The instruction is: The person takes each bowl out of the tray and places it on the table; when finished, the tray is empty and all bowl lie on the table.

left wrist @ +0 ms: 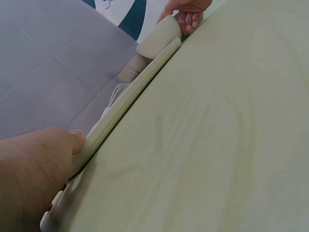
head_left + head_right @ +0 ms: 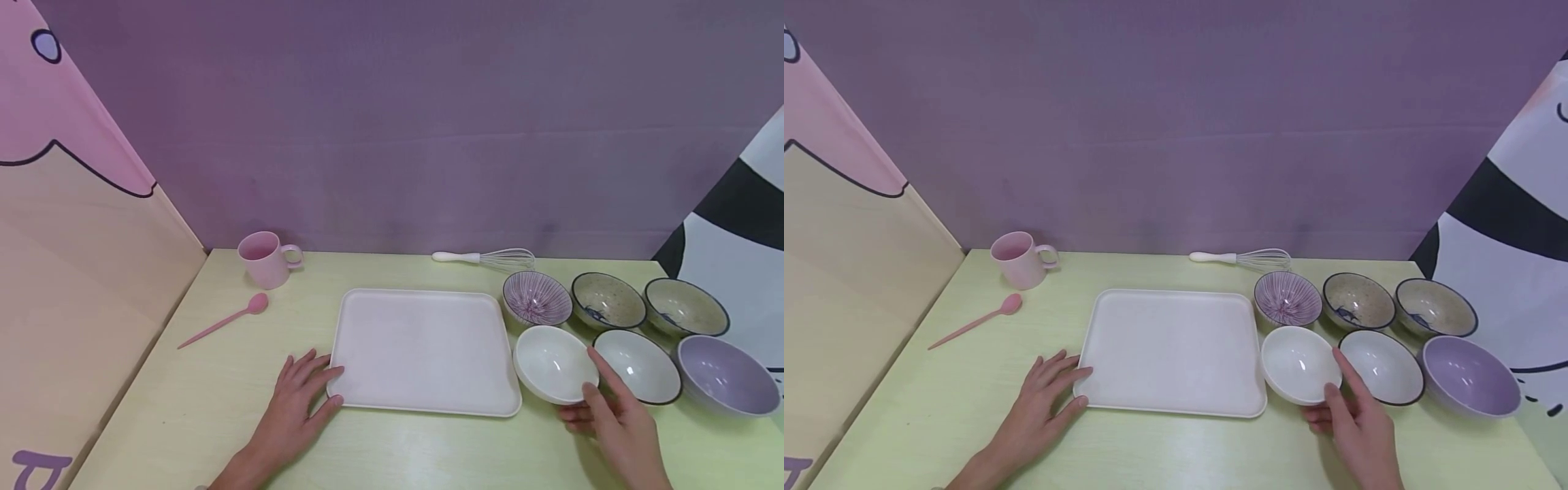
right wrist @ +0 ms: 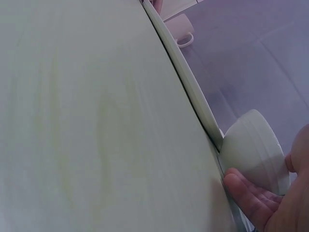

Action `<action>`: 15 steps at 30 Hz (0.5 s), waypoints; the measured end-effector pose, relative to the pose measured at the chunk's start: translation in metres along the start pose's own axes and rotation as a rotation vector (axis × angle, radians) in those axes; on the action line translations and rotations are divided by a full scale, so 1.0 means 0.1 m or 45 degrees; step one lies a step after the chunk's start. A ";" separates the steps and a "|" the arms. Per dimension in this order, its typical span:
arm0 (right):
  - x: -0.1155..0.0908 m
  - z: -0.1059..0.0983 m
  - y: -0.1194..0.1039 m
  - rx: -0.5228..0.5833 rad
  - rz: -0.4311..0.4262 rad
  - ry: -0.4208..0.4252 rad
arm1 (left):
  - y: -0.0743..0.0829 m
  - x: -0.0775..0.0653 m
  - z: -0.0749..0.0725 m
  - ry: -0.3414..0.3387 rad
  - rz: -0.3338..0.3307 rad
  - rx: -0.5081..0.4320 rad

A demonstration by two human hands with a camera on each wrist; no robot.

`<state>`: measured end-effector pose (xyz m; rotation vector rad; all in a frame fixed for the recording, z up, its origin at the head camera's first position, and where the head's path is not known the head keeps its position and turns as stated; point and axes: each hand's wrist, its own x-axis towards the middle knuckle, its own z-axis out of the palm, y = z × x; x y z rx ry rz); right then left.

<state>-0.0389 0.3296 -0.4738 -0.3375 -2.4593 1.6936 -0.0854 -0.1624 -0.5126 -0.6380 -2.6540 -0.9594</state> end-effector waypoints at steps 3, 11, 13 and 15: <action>-0.03 -0.02 -0.02 -0.144 0.007 -0.007 | 0.00 -0.01 0.00 -0.004 0.000 0.007; -0.12 -0.11 -0.05 -0.324 0.008 -0.044 | 0.01 0.00 -0.03 -0.024 0.021 0.019; -0.13 -0.15 -0.06 -0.368 0.003 -0.044 | 0.02 0.01 -0.06 -0.028 0.019 0.017; -0.14 -0.20 -0.07 -0.394 -0.016 -0.039 | 0.03 0.02 -0.09 -0.027 0.008 0.007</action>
